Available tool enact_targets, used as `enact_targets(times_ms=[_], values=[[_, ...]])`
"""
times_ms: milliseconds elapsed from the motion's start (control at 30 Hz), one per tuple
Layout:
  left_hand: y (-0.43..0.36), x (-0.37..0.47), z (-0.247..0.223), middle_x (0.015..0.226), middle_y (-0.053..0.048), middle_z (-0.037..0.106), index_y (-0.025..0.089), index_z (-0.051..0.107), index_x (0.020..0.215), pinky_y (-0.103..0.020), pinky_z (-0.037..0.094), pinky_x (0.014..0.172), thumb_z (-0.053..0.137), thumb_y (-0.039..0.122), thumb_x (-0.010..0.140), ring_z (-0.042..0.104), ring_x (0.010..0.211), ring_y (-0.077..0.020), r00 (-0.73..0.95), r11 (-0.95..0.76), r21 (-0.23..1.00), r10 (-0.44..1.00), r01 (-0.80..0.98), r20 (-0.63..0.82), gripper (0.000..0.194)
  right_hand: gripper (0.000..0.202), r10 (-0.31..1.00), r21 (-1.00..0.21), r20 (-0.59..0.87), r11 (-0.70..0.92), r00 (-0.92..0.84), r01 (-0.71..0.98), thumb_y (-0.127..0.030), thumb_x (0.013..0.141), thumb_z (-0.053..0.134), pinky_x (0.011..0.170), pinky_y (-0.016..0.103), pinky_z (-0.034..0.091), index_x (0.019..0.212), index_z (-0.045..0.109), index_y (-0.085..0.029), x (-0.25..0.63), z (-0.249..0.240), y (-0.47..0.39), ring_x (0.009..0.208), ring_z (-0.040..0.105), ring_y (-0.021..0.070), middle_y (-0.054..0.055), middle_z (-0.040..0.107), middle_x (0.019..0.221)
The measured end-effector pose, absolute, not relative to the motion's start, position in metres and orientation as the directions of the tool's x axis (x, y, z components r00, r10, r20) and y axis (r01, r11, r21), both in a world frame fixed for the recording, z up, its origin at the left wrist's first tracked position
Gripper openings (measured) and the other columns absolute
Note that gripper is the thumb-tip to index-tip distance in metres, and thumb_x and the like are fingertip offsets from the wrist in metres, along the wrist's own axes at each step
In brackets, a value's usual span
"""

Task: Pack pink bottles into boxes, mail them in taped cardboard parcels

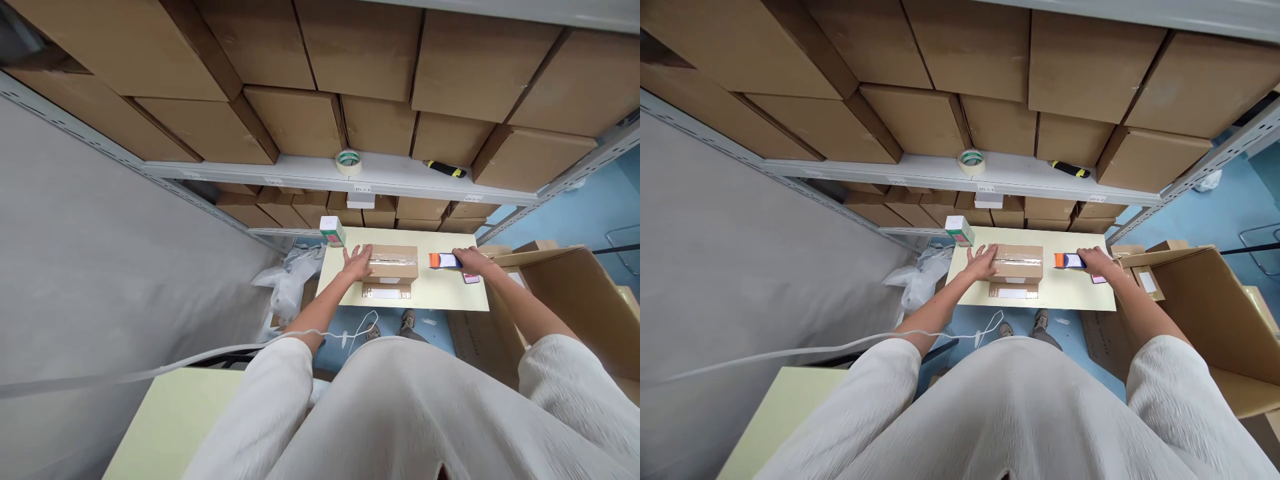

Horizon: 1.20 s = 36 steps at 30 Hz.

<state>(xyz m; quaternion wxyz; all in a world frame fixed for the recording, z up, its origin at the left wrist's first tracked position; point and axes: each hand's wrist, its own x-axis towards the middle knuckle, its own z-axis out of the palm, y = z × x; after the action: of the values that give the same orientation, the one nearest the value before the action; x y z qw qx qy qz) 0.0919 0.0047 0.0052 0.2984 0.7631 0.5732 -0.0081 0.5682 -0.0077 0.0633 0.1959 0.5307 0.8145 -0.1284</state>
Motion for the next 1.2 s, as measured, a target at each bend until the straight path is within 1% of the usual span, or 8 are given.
enact_targets(times_ms=[133, 333, 533, 667, 800, 967, 1100, 1200], values=[[0.005, 0.093, 0.003, 0.182, -0.013, 0.03, 0.033, 0.026, 0.175, -0.078, -0.008, 0.13, 0.082, 0.034, 0.083, 0.016, 0.17, -0.0471, 0.338, -0.154, 0.458, 0.872, 0.876, -0.355, 0.108, 0.035, 0.806, 0.044, -0.487, 0.407, -0.336, 0.913, -0.021, 0.084, 0.073, 0.096, 0.043, 0.038, 0.117, 0.059, -0.022, 0.55, 0.046, -0.004, 0.107, 0.07, 0.0358, 0.02, 0.076, 0.118], [0.004, 0.093, 0.003, 0.182, -0.014, 0.03, 0.032, 0.027, 0.175, -0.073, -0.002, 0.134, 0.084, 0.032, 0.083, 0.019, 0.17, -0.0456, 0.356, -0.171, 0.475, 0.874, 0.863, -0.331, 0.108, 0.044, 0.818, 0.039, -0.462, 0.404, -0.342, 0.914, -0.033, 0.083, 0.078, 0.102, 0.049, 0.038, 0.123, 0.061, -0.021, 0.513, 0.026, 0.014, 0.109, 0.071, 0.04, 0.025, 0.076, 0.119], [0.003, 0.095, 0.009, 0.183, -0.014, 0.028, 0.031, 0.025, 0.176, -0.073, -0.005, 0.134, 0.083, 0.029, 0.084, 0.018, 0.17, -0.0427, 0.382, -0.21, 0.458, 0.865, 0.864, -0.324, 0.108, 0.043, 0.78, 0.043, -0.545, 0.393, -0.307, 0.919, -0.036, 0.08, 0.084, 0.103, 0.052, 0.041, 0.117, 0.067, -0.021, 0.5, 0.022, 0.037, 0.105, 0.075, 0.0405, 0.023, 0.078, 0.111], [0.002, 0.096, 0.014, 0.184, -0.013, 0.026, 0.03, 0.022, 0.177, -0.074, -0.003, 0.133, 0.081, 0.031, 0.087, 0.017, 0.17, -0.0424, 0.377, -0.21, 0.431, 0.858, 0.877, -0.349, 0.107, 0.043, 0.756, 0.078, -0.597, 0.387, -0.268, 0.919, -0.032, 0.081, 0.084, 0.098, 0.049, 0.047, 0.119, 0.068, -0.021, 0.497, 0.023, 0.043, 0.105, 0.076, 0.0384, 0.021, 0.078, 0.112], [0.002, 0.098, 0.021, 0.184, -0.013, 0.025, 0.031, 0.019, 0.177, -0.073, 0.0, 0.134, 0.079, 0.033, 0.088, 0.017, 0.17, -0.0407, 0.38, -0.227, 0.396, 0.848, 0.89, -0.369, 0.107, 0.047, 0.777, 0.154, -0.583, 0.393, -0.238, 0.906, -0.03, 0.085, 0.083, 0.1, 0.047, 0.048, 0.127, 0.066, -0.016, 0.489, 0.027, 0.039, 0.109, 0.075, 0.0377, 0.022, 0.077, 0.119], [0.001, 0.099, 0.028, 0.184, -0.014, 0.025, 0.031, 0.018, 0.178, -0.073, 0.002, 0.134, 0.077, 0.034, 0.089, 0.018, 0.17, -0.0406, 0.371, -0.234, 0.357, 0.845, 0.904, -0.385, 0.107, 0.048, 0.782, 0.184, -0.558, 0.442, -0.277, 0.878, -0.01, 0.08, 0.082, 0.106, 0.045, 0.044, 0.126, 0.068, -0.013, 0.461, 0.019, 0.019, 0.122, 0.071, 0.0387, 0.025, 0.075, 0.127], [-0.001, 0.1, 0.03, 0.185, -0.014, 0.023, 0.03, 0.018, 0.178, -0.073, 0.003, 0.134, 0.076, 0.035, 0.09, 0.019, 0.17, -0.041, 0.363, -0.227, 0.35, 0.843, 0.909, -0.397, 0.106, 0.051, 0.793, 0.127, -0.586, 0.294, -0.168, 0.947, -0.013, 0.079, 0.084, 0.106, 0.046, 0.046, 0.127, 0.067, -0.014, 0.465, 0.005, 0.002, 0.121, 0.072, 0.0391, 0.025, 0.075, 0.127], [-0.001, 0.098, 0.029, 0.185, -0.013, 0.022, 0.03, 0.018, 0.178, -0.073, 0.003, 0.134, 0.075, 0.035, 0.091, 0.019, 0.17, -0.0408, 0.363, -0.221, 0.362, 0.845, 0.906, -0.393, 0.104, 0.056, 0.787, 0.014, -0.617, 0.007, 0.003, 1.0, -0.03, 0.08, 0.088, 0.094, 0.042, 0.054, 0.129, 0.067, -0.013, 0.492, -0.001, -0.007, 0.111, 0.076, 0.0359, 0.022, 0.077, 0.122]])
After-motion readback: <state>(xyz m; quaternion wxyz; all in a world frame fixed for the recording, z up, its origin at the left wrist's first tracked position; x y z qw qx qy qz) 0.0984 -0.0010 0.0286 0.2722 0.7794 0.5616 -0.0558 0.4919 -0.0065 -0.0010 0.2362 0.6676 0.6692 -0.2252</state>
